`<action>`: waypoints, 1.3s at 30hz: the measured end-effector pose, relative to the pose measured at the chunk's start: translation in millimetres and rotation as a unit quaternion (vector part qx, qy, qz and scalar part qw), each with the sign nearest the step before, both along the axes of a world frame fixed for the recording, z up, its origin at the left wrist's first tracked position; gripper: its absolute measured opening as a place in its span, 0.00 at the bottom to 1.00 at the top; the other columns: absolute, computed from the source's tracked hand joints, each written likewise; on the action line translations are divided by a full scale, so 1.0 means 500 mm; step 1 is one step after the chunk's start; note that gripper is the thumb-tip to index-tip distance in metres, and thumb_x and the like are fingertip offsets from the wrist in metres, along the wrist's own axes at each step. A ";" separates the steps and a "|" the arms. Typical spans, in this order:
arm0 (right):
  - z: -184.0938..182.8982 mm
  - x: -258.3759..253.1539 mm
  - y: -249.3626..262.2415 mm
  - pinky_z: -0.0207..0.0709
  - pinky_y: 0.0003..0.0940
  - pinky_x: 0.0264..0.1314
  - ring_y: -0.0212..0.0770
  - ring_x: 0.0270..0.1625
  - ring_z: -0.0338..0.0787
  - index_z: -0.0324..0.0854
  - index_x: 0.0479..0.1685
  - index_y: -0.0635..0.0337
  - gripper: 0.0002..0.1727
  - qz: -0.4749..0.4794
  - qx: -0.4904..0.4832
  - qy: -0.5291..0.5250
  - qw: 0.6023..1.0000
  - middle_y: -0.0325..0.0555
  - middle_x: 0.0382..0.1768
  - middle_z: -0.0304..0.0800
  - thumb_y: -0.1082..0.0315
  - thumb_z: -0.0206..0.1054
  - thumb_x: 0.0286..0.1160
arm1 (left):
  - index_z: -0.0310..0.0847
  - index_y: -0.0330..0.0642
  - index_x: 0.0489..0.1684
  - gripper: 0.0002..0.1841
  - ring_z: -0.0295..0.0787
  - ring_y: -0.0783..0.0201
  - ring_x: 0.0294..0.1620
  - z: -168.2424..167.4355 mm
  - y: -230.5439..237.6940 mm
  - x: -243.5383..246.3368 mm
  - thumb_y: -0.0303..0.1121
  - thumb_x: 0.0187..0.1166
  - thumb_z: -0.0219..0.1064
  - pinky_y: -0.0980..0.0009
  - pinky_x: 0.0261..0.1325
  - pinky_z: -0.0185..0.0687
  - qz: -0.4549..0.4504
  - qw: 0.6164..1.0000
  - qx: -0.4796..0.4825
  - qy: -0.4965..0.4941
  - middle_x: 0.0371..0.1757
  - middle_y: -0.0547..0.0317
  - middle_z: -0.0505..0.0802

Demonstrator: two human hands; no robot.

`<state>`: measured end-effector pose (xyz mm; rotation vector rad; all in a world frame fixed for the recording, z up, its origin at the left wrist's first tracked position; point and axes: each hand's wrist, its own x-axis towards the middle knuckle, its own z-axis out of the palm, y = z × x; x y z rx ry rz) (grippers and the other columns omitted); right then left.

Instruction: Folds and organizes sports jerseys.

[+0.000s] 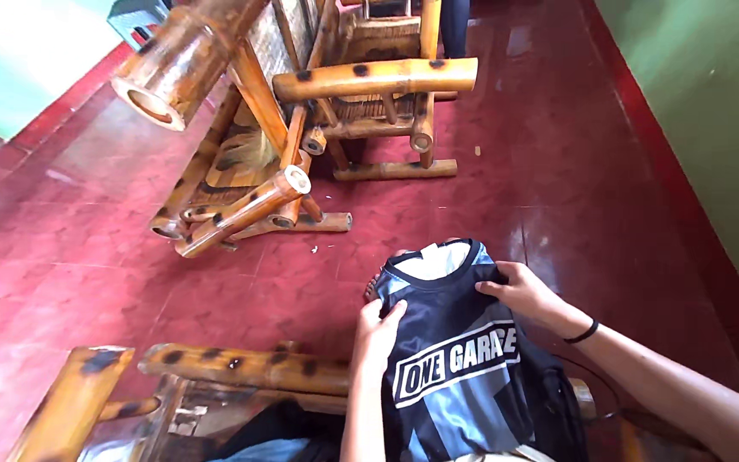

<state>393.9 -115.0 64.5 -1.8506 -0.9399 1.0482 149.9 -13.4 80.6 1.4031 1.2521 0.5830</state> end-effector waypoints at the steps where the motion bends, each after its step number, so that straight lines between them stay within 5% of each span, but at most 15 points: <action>1: 0.002 -0.002 -0.001 0.84 0.41 0.56 0.37 0.47 0.92 0.85 0.50 0.62 0.11 -0.005 0.019 0.015 1.000 0.47 0.42 0.92 0.66 0.72 0.76 | 0.86 0.30 0.45 0.07 0.89 0.68 0.48 -0.001 -0.003 -0.008 0.27 0.82 0.66 0.67 0.58 0.84 0.009 0.999 0.012 -0.030 0.44 0.52 0.93; 7: 0.018 -0.042 -0.002 0.86 0.32 0.64 0.32 0.55 0.92 0.77 0.68 0.62 0.17 0.015 0.135 0.188 0.973 0.43 0.52 0.92 0.75 0.62 0.82 | 0.72 0.33 0.70 0.17 0.90 0.68 0.55 -0.009 0.003 -0.060 0.26 0.86 0.55 0.67 0.60 0.88 0.077 0.971 -0.046 -0.222 0.55 0.54 0.91; 14: -0.009 -0.105 0.034 0.84 0.36 0.68 0.35 0.60 0.90 0.72 0.71 0.60 0.18 0.015 0.194 0.274 0.942 0.44 0.57 0.89 0.75 0.58 0.84 | 0.77 0.42 0.53 0.15 0.91 0.79 0.41 -0.035 0.046 -0.082 0.25 0.72 0.52 0.78 0.49 0.89 0.145 0.947 0.029 -0.286 0.38 0.70 0.92; 17: -0.020 -0.116 0.039 0.85 0.39 0.67 0.38 0.60 0.90 0.70 0.73 0.61 0.19 -0.023 0.166 0.307 0.937 0.47 0.57 0.89 0.75 0.56 0.85 | 0.79 0.38 0.53 0.11 0.91 0.74 0.40 -0.032 0.057 -0.074 0.24 0.80 0.53 0.75 0.46 0.89 0.156 0.956 -0.039 -0.244 0.37 0.63 0.92; 21: -0.042 -0.114 0.043 0.87 0.41 0.63 0.41 0.59 0.91 0.67 0.77 0.60 0.21 -0.090 0.103 0.355 0.925 0.49 0.58 0.88 0.74 0.56 0.86 | 0.79 0.32 0.66 0.16 0.90 0.66 0.50 -0.044 0.064 -0.075 0.25 0.81 0.64 0.67 0.56 0.86 0.153 0.977 -0.088 -0.118 0.52 0.49 0.92; 28: -0.024 -0.116 0.056 0.88 0.44 0.61 0.44 0.58 0.92 0.66 0.78 0.56 0.22 -0.097 0.017 0.385 0.918 0.51 0.58 0.89 0.72 0.56 0.88 | 0.80 0.32 0.63 0.15 0.89 0.64 0.53 -0.052 0.052 -0.097 0.27 0.81 0.67 0.65 0.58 0.86 0.166 0.978 -0.083 -0.096 0.53 0.49 0.91; 32: -0.022 -0.134 0.070 0.88 0.39 0.60 0.41 0.58 0.92 0.62 0.79 0.59 0.27 -0.097 -0.068 0.329 0.937 0.51 0.59 0.88 0.67 0.65 0.84 | 0.80 0.32 0.61 0.17 0.90 0.62 0.55 -0.045 0.037 -0.117 0.29 0.78 0.71 0.63 0.60 0.87 0.138 0.986 -0.062 -0.063 0.54 0.47 0.91; 35: -0.046 -0.145 0.084 0.86 0.41 0.63 0.42 0.62 0.90 0.63 0.81 0.59 0.33 -0.093 -0.109 0.315 0.938 0.51 0.62 0.87 0.59 0.70 0.81 | 0.78 0.30 0.65 0.21 0.89 0.61 0.56 -0.030 0.022 -0.131 0.30 0.75 0.74 0.62 0.61 0.86 0.124 0.990 -0.058 -0.036 0.56 0.45 0.90; 39: -0.069 -0.157 0.099 0.87 0.42 0.57 0.41 0.55 0.92 0.75 0.69 0.60 0.25 -0.040 -0.142 0.356 0.923 0.49 0.53 0.91 0.56 0.70 0.78 | 0.66 0.30 0.80 0.38 0.84 0.52 0.67 -0.005 -0.007 -0.148 0.34 0.70 0.79 0.56 0.69 0.81 0.141 0.988 -0.049 0.042 0.69 0.35 0.84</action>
